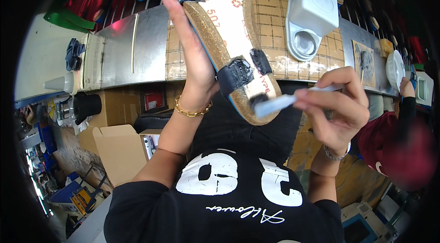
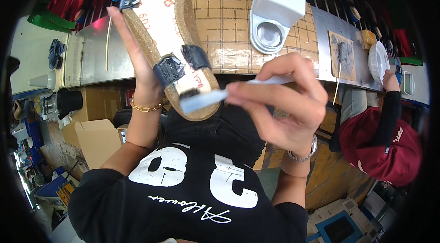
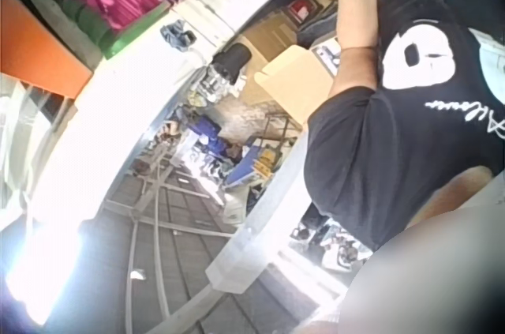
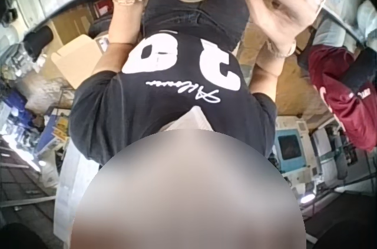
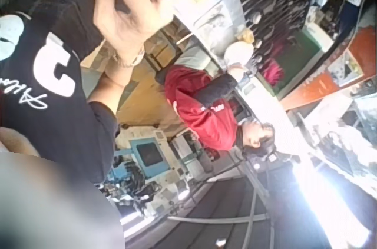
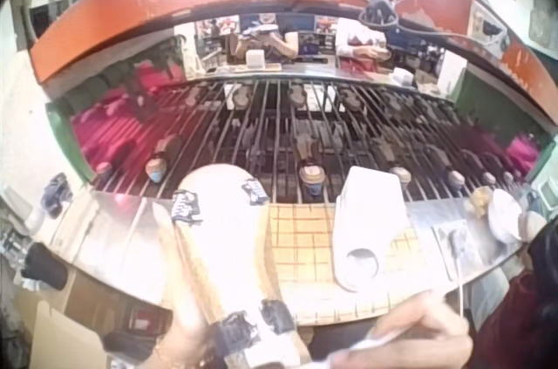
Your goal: The person holds a blue sandal and uses a small brush to apply black paint to the straps and edges. They repeatedly dip the brush into a white container and continue painting different sections of the sandal throughout the clip.
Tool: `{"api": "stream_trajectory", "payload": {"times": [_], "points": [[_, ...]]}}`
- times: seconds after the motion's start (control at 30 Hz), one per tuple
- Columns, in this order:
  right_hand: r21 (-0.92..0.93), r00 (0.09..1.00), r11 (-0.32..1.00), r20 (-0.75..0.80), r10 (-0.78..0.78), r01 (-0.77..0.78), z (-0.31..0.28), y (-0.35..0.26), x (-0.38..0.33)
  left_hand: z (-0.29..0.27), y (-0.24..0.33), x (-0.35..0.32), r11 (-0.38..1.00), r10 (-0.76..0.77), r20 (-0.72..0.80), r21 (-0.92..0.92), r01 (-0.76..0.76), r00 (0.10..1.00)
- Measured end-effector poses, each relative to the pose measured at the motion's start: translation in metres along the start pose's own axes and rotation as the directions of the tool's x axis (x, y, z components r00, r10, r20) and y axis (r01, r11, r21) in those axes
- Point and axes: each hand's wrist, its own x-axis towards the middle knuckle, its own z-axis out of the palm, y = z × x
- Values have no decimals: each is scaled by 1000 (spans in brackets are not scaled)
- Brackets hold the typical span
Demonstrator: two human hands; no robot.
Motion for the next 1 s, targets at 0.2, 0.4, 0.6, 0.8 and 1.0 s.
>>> {"api": "stream_trajectory", "payload": {"times": [0.2,0.4,0.6,0.8,1.0], "points": [[240,992,970,105,-64,37,-4,9,0,1,-4,2,977,-182,65,121,174,981],[302,984,952,151,-97,48,-2,19,0,7,-11,7,936,-351,124,46,348,928],[436,970,899,196,-143,45,-3,27,1,14,-15,1,942,-324,209,161,294,923],[528,961,849,227,-156,14,-3,33,6,17,-17,4,890,-450,259,51,453,855],[540,952,841,239,-189,32,-1,36,6,13,-20,4,898,-431,300,47,438,851]]}}
